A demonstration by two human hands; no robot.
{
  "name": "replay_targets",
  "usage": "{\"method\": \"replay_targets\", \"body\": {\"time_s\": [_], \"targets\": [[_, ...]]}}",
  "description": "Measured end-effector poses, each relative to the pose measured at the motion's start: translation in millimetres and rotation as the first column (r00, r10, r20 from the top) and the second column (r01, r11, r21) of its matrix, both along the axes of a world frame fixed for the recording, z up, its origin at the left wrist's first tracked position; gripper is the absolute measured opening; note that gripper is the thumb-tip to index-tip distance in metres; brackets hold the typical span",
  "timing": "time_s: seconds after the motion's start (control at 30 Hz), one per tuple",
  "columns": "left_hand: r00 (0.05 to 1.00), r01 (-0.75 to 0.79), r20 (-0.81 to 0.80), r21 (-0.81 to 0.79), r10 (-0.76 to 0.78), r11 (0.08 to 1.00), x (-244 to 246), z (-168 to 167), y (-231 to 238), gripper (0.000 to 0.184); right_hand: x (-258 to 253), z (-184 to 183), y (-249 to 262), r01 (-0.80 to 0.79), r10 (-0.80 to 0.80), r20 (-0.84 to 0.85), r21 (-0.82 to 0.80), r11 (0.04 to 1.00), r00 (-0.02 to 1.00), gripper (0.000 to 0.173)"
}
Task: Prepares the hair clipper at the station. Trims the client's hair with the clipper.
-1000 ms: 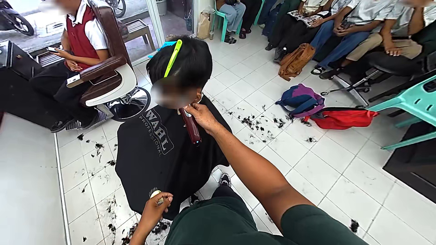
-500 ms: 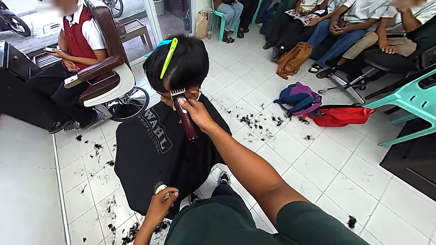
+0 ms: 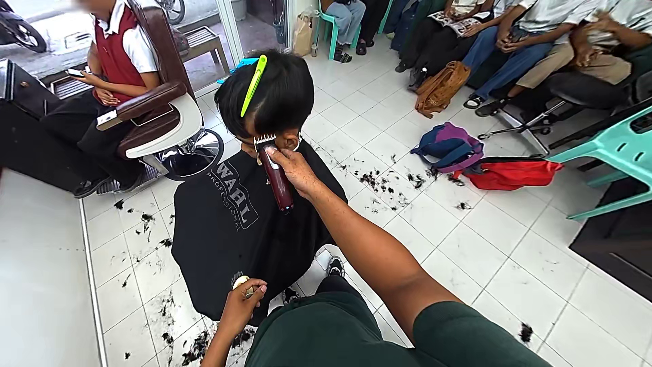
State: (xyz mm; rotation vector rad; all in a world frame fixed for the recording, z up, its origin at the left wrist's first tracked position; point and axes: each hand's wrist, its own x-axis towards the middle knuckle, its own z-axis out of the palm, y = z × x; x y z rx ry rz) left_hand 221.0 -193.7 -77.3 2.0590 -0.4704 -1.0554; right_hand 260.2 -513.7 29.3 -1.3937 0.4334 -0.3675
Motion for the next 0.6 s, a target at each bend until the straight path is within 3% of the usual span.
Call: {"method": "replay_targets", "body": {"time_s": [0.2, 0.33, 0.43, 0.5, 0.6], "targets": [[1.0, -0.016, 0.018, -0.02, 0.016, 1.0, -2, 0, -2, 0.016, -1, -7, 1, -0.015, 0.014, -0.055, -0.024, 1.0, 0.998, 0.044], [1.0, -0.018, 0.004, -0.03, 0.019, 0.999, -3, -3, -2, 0.016, -1, -2, 2, 0.038, -0.04, 0.081, 0.03, 0.999, 0.996, 0.041], [1.0, -0.02, -0.003, -0.033, 0.02, 0.999, -3, -3, -3, 0.015, -5, -4, -3, 0.005, -0.005, -0.009, -0.013, 1.0, 1.0, 0.043], [1.0, -0.025, -0.001, -0.033, 0.025, 0.999, -3, -4, -3, 0.015, -9, -7, -6, -0.027, 0.028, -0.055, 0.019, 0.999, 0.998, 0.044], [1.0, -0.02, -0.003, -0.03, 0.02, 0.999, -3, -7, -3, 0.015, -12, -7, -7, 0.031, -0.035, 0.039, 0.104, 0.994, 0.999, 0.045]]}}
